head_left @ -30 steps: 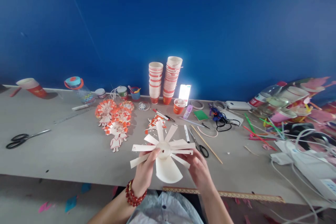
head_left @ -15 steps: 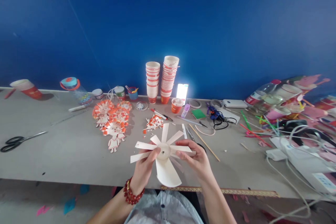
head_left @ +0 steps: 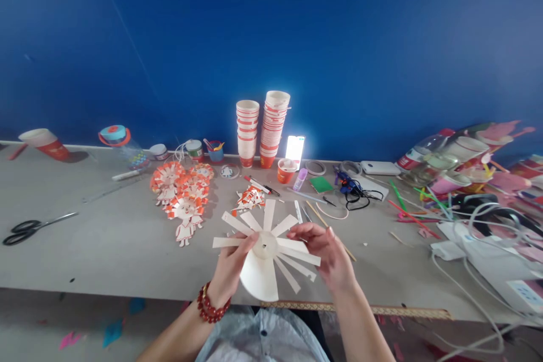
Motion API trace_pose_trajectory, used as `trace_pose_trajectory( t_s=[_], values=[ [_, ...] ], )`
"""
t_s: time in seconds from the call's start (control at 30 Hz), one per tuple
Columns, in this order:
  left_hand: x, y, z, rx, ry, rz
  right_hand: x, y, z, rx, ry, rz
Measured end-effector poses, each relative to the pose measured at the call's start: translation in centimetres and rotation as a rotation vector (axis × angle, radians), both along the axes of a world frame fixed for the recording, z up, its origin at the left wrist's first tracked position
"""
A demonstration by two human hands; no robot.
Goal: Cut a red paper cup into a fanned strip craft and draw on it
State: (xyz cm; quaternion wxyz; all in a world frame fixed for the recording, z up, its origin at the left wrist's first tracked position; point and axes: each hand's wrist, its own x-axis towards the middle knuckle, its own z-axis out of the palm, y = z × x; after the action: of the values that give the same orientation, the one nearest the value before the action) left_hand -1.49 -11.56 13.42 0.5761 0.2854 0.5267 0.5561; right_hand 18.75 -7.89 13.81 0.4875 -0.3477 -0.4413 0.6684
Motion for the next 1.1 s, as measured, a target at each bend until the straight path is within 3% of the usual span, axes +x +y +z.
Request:
trace_pose_trajectory(
  t_s=[0.2,0.3,0.47,0.63,0.77,0.97,1.1],
  values=[
    [-0.1,0.6,0.1,0.029,0.000,-0.077,0.2,0.0,1.8,0.176,-0.143,0.183],
    [0.0,0.7,-0.5,0.059,-0.039,-0.075,-0.5,-0.4,1.0,0.204,-0.221,0.133],
    [0.0,0.8,-1.3,-0.011,-0.153,-0.065,-1.5,-0.6,-1.7,0.082,-0.106,-0.054],
    [0.0,1.0,-1.3,-0.059,-0.205,-0.044,-1.6,-1.0,-2.5,0.025,0.112,-0.016],
    [0.3,0.9,-0.9,-0.067,-0.154,-0.040,-1.7,-1.4,-2.4,-0.027,0.033,0.041],
    [0.4,0.9,-1.4,-0.026,-0.203,-0.078,-1.6,-1.2,-3.3,-0.086,-0.127,-0.032],
    [0.5,1.1,-1.3,-0.085,-0.299,-0.054,-2.2,-1.0,-3.5,-0.079,-0.144,-0.076]
  ],
)
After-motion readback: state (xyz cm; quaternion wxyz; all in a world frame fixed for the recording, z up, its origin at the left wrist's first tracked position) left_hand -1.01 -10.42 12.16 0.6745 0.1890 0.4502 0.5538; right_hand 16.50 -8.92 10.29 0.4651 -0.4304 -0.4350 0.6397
